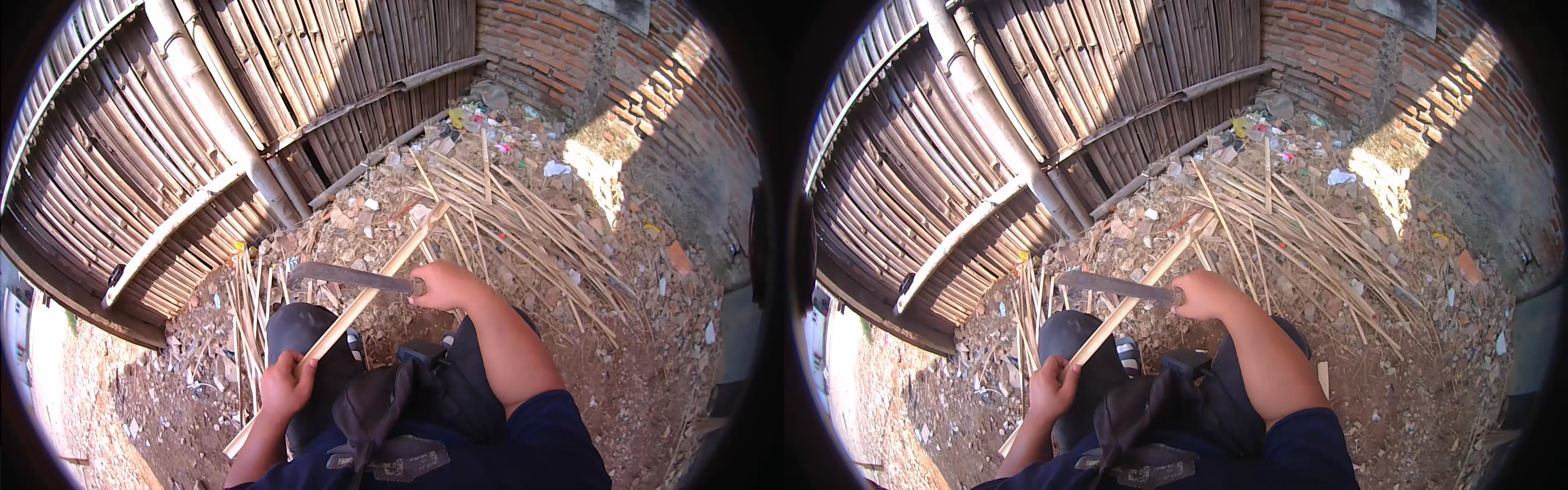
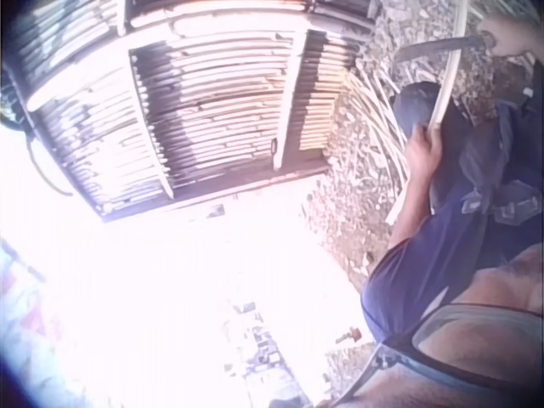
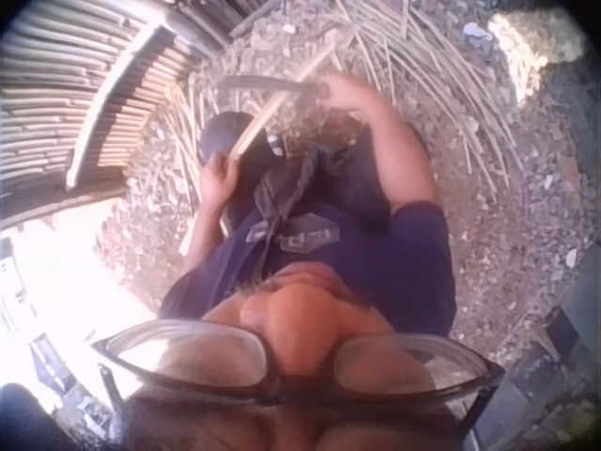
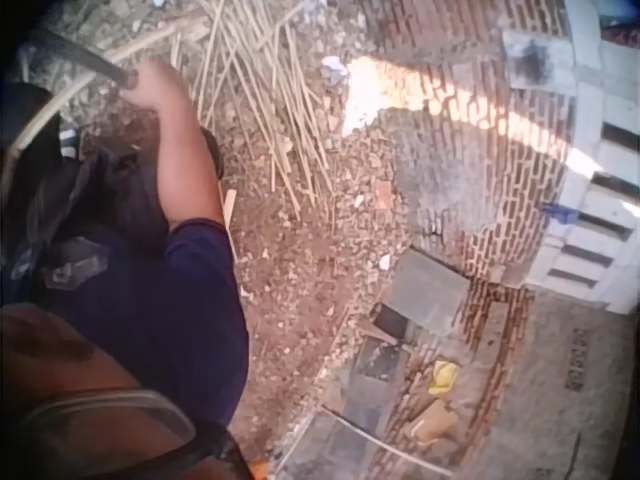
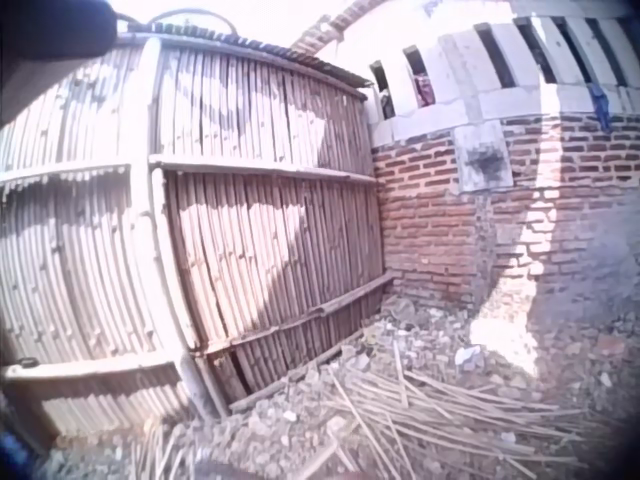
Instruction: The person strips layers from a thin piece of bamboo using a large knife.
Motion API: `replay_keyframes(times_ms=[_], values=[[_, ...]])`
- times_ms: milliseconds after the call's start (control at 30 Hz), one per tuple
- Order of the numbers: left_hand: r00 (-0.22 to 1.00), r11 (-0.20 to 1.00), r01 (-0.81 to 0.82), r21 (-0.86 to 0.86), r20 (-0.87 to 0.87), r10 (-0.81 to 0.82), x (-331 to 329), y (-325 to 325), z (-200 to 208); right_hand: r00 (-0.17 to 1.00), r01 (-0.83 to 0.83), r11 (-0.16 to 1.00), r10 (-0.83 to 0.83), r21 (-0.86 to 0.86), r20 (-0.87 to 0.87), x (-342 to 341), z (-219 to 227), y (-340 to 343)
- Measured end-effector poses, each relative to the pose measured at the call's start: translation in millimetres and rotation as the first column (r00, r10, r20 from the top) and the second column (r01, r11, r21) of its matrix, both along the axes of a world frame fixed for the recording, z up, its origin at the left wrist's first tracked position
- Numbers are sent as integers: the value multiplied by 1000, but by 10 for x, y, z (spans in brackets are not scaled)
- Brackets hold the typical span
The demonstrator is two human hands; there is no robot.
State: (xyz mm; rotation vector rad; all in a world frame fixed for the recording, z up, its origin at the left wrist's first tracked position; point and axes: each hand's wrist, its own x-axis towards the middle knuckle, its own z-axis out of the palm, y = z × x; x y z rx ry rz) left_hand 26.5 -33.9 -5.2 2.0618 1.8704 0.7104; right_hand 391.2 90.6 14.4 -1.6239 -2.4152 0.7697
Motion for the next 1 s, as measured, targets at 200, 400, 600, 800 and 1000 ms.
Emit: replay_keyframes(times_ms=[200,400,600,800,1000], values=[[999,999,-20,-32,43,21,-11,9,22,991,132,991,-131,-23,39,-25,91,-13],[999,998,-23,-56,48,26,-16,5,4,998,50,995,-54,-90,-40,-21,43,13],[998,998,-29,-53,45,32,-11,8,46,993,97,995,-97,12,66,-51,94,-28],[998,999,-29,-38,58,31,-25,5,-22,996,61,992,-68,-112,-58,7,60,26],[997,997,-44,-67,57,47,-23,15,-6,994,106,994,-106,-11,-21,-74,79,-37]])
